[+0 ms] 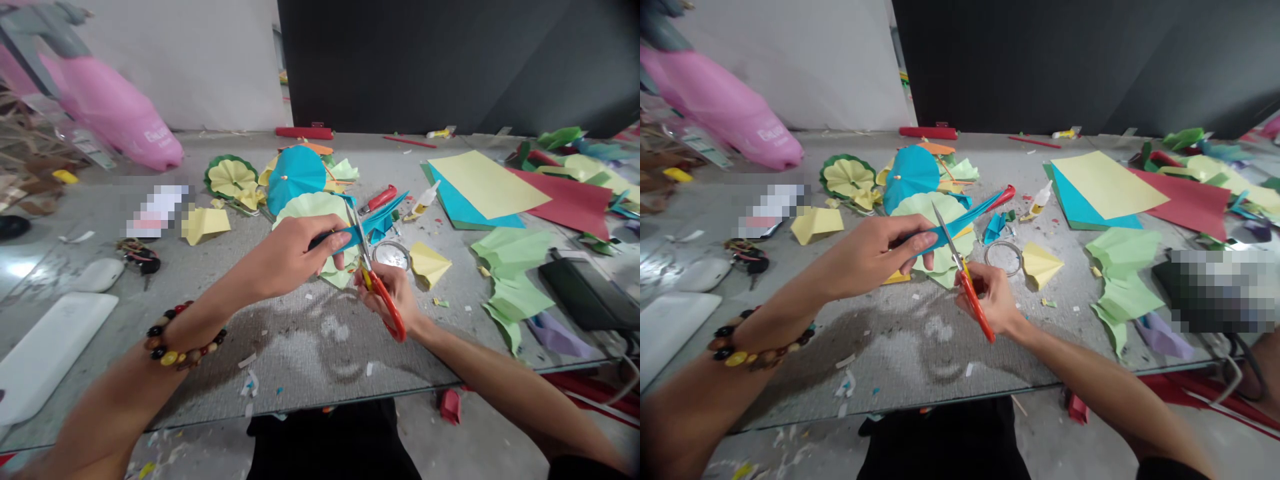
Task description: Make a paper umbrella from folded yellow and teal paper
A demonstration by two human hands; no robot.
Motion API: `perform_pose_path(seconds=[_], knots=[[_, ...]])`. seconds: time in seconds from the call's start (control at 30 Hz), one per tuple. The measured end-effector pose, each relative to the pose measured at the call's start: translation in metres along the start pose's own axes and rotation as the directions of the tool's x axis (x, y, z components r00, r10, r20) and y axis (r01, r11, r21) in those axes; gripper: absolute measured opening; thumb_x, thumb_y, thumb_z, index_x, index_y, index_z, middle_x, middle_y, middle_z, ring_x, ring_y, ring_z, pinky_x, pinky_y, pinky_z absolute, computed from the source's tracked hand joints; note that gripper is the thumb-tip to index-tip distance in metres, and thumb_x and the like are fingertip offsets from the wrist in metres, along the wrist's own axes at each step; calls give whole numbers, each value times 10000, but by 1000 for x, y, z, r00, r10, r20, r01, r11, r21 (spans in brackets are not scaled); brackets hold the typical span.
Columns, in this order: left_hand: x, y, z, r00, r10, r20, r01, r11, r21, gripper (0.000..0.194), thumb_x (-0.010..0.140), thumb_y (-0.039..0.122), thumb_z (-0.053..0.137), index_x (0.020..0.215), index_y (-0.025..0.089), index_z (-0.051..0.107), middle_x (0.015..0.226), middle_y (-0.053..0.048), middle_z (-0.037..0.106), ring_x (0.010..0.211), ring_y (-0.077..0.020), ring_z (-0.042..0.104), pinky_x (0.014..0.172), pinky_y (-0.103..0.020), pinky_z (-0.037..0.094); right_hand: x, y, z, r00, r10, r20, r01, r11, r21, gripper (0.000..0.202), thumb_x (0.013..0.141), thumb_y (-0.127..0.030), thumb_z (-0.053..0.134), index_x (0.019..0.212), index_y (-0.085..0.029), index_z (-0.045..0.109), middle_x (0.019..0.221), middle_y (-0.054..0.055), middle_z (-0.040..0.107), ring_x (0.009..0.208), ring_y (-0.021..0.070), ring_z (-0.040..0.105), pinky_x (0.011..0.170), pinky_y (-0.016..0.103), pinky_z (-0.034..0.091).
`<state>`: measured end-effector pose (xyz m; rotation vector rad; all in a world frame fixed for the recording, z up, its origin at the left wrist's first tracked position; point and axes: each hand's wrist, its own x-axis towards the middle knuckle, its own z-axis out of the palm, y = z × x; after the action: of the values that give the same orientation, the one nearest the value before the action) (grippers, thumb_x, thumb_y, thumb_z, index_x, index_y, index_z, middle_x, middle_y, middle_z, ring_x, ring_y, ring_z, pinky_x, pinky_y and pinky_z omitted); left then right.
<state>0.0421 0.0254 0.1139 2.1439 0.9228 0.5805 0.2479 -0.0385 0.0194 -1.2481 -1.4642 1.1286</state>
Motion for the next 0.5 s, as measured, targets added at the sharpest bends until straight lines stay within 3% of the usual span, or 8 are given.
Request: perform_pose_path(seconds=[0.1,0.2,0.37,0.5], knots=[[1,-1,2,1000,17,19,-17,1000,7,345,1039,376,493,818,179,669,629,23,600,517,-84,516,533,-212,389,2,4,0,1000,-6,-26,8,998,54,146,695,-294,646,652,-205,538,533,-69,406,483,76,353,456,236,258],[2,-1,4,998,-9,62,6,999,52,322,1027,347,500,822,176,679,622,26,611,528,-87,526,558,-221,385,5,9,0,998,-31,-63,34,998,51,188,728,-325,664,650,-206,541,535,-65,439,479,75,365,454,233,272],[4,-3,2,987,-33,156,8,988,156,277,1005,330,519,852,179,694,789,10,716,679,-112,628,661,-239,415,8,11,-2,997,-21,-78,25,998,50,157,711,-311,661,656,-207,556,532,-65,460,495,84,400,468,230,314],[4,-10,3,977,-69,203,13,964,266,228,986,352,566,1049,218,739,982,-6,772,869,-170,688,757,-270,441,8,10,-1,997,-18,-74,23,998,67,95,693,-264,654,679,-201,584,544,-65,485,503,87,428,480,230,329]])
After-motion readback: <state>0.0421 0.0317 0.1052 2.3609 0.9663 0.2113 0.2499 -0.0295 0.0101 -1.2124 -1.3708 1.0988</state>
